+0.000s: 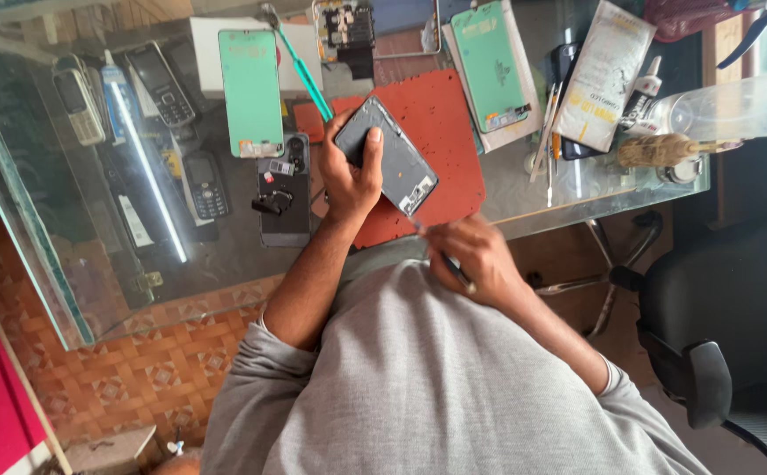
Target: The person cleans and applies adhesive to a smartphone chassis and screen during a repair process.
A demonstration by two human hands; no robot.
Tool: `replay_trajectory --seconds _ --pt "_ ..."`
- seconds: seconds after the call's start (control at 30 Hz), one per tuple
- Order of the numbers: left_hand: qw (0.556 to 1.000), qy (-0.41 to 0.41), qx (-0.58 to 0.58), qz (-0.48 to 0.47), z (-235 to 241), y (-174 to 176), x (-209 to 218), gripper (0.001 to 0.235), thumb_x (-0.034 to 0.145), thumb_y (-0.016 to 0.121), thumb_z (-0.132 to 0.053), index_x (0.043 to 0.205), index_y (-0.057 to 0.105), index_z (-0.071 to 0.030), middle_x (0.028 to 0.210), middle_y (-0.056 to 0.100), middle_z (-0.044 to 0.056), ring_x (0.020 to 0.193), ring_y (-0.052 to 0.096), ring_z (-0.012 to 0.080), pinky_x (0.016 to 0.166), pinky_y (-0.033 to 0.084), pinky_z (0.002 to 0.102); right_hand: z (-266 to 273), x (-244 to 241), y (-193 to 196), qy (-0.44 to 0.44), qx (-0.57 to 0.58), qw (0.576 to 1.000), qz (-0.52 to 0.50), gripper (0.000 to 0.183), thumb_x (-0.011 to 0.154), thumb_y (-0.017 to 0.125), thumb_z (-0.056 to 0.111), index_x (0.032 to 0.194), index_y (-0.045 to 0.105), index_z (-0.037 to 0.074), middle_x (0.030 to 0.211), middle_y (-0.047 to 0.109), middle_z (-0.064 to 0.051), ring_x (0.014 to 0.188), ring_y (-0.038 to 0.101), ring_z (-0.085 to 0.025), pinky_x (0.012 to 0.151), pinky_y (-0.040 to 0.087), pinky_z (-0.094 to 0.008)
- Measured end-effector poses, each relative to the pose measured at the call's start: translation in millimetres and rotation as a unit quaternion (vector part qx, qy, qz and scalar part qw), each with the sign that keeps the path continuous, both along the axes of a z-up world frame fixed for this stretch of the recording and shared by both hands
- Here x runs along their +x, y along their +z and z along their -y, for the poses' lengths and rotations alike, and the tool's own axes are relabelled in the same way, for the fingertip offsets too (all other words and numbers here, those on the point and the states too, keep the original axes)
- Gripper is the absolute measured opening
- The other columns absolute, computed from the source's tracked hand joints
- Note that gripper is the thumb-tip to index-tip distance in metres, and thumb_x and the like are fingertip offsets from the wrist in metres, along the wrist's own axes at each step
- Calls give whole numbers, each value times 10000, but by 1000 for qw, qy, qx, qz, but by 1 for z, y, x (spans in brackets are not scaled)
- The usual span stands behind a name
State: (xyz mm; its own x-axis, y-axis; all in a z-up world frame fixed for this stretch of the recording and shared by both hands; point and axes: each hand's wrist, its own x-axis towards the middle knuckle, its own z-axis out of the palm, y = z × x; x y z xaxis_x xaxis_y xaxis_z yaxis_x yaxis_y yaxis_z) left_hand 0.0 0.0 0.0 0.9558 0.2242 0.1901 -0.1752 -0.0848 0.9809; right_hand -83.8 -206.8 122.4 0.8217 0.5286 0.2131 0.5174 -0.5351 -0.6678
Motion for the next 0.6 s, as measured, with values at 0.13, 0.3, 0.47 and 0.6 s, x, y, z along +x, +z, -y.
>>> replay_trajectory --seconds 0.13,0.3,0.47,0.6 --pt "999 -2 -30 23 3 13 0 342 1077 669 -161 1343 570 28 1164 682 123 1004 695 144 889 588 282 9 -1 -3 -27 133 988 -75 116 918 641 -55 995 691 16 991 742 -103 973 767 -248 829 615 -356" --pt "992 47 -112 37 -9 29 -12 402 1077 679 -99 1402 472 13 1274 555 92 1193 548 145 1088 447 289 18 20 5 -194 138 971 -29 229 956 648 -68 1180 693 -49 1017 721 -151 894 738 -186 743 581 -294" --pt "968 -14 -249 -29 -20 36 -30 448 1021 699 -69 1369 417 -55 1208 584 55 1114 561 115 1003 468 266 38 31 6 -270 107 957 8 170 955 696 -61 1122 670 -43 939 694 -137 814 694 -185 742 549 -302" --pt "977 -1 -205 -64 -20 34 -27 446 957 733 -38 1325 482 -58 1158 595 15 1050 573 91 960 484 260 76 45 15 -310 74 942 102 130 945 721 -78 1024 636 -20 980 661 -148 844 669 -207 764 538 -305"
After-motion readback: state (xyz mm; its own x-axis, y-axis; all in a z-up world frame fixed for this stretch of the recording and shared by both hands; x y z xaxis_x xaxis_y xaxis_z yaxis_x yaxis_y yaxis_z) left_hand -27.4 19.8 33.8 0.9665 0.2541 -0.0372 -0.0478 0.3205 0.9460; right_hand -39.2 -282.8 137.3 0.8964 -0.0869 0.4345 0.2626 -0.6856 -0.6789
